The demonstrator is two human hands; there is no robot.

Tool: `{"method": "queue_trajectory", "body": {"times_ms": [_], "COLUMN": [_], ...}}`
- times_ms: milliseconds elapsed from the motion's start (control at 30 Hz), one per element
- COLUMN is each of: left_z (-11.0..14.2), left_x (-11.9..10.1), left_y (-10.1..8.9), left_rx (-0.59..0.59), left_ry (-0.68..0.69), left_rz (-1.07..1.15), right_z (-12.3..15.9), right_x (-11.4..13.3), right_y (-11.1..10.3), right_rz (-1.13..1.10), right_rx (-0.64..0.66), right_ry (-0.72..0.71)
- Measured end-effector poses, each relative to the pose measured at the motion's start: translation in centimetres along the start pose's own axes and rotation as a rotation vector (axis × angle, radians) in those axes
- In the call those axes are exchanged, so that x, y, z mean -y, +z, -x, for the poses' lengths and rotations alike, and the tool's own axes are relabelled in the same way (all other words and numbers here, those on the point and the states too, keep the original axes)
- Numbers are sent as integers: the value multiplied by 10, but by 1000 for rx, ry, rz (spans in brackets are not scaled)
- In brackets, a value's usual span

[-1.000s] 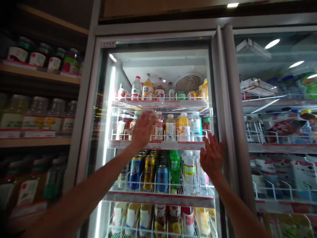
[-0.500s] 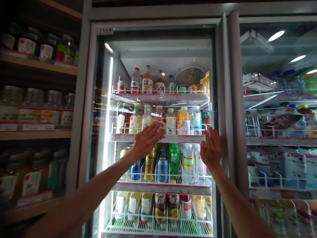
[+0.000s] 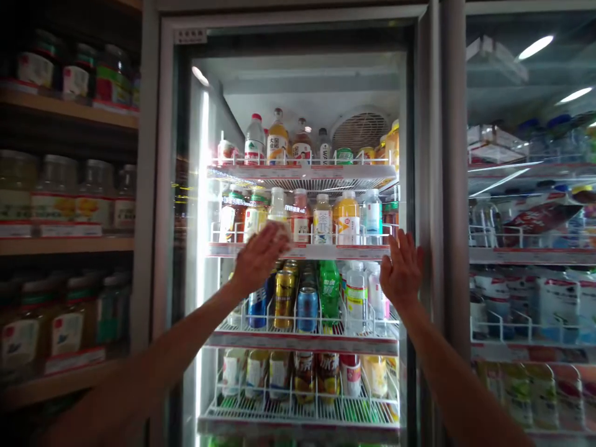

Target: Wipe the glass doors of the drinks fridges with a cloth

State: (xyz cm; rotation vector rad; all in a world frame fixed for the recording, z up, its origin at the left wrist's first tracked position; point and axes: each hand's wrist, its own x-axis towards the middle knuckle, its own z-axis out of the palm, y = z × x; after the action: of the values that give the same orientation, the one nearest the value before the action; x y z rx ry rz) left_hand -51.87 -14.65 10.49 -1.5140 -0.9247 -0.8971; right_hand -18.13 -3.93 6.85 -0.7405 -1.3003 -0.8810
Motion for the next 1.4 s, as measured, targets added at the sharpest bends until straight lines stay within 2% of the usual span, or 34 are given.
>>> {"method": "queue_trajectory", "body": {"times_ms": [33, 67, 133, 167, 233, 267, 333, 367, 400, 433, 533, 600, 633, 667, 733, 800, 833, 867, 900, 933, 967, 1000, 1033, 1100, 1133, 1167, 1267, 1333, 1400], "left_z": [7, 13, 18, 18, 16, 15, 16, 18, 21, 26, 37, 37, 34, 30, 19, 6, 2, -2, -3, -3, -1, 1, 3, 2, -1, -5, -24, -31, -23], "left_x": [19, 40, 69, 73, 54, 37, 6, -2, -1, 7, 56, 72, 67, 52, 5, -43, -59, -66, -63, -50, -31, -9, 14, 42, 44, 36, -18, -49, -54], "left_y": [-8, -16, -25, -25, -17, -10, 0, 2, 0, -5, -23, -27, -24, -18, 0, 16, 21, 22, 20, 15, 8, 0, -6, -13, -13, -9, 14, 26, 27], "left_rx": [-100, -174, -281, -302, -283, -232, -74, -7, 22, 4, -234, -324, -324, -305, -216, -73, -8, 46, 66, 49, 12, -80, -140, -246, -260, -259, -188, -147, -114], "left_ry": [-176, -297, -458, -493, -486, -419, -193, -93, -41, -54, -334, -441, -445, -425, -310, -78, 29, 103, 111, 51, -53, -226, -336, -513, -541, -542, -416, -303, -221], "left_rz": [-42, -73, -114, -122, -115, -96, -38, -17, -12, -26, -122, -148, -145, -139, -106, -25, 16, 50, 66, 64, 47, 17, -4, -38, -25, -2, 107, 203, 304], "right_z": [0, 0, 0, 0, 0, 0, 0, 0, 0, 0, 0, 1, 1, 1, 1, 0, 0, 0, -1, 0, 0, 1, 2, 3, 2, -1, -17, -31, -43], "right_x": [0, 1, 1, 1, 1, 1, 1, 0, 0, 0, 0, 0, 0, 0, 1, 1, 2, 1, 1, -1, -3, -5, -6, -4, 2, 12, 69, 118, 164], "right_y": [0, 1, 1, 1, 1, 1, 0, 0, -1, -1, 1, 2, 2, 3, 2, 0, 0, -1, -1, -1, -1, -1, -2, -2, -3, -3, -1, 5, 15], "right_rz": [1, 2, 9, 13, 16, 11, -3, -7, -10, -12, -8, 2, 8, 12, 14, 14, 12, 12, 12, 13, 17, 23, 30, 35, 30, 10, -201, -419, -528], "right_rx": [1, -2, -5, -5, 6, 15, 29, 33, 31, 23, 14, 16, 16, 14, 14, 17, 21, 26, 32, 39, 46, 54, 61, 54, 33, 3, -26, 80, 162], "right_ry": [-1, -2, 1, 6, 19, 21, 23, 24, 23, 17, 16, 28, 32, 33, 28, 21, 15, 10, 6, 5, 7, 13, 19, 27, 30, 29, -65, -201, -243]}}
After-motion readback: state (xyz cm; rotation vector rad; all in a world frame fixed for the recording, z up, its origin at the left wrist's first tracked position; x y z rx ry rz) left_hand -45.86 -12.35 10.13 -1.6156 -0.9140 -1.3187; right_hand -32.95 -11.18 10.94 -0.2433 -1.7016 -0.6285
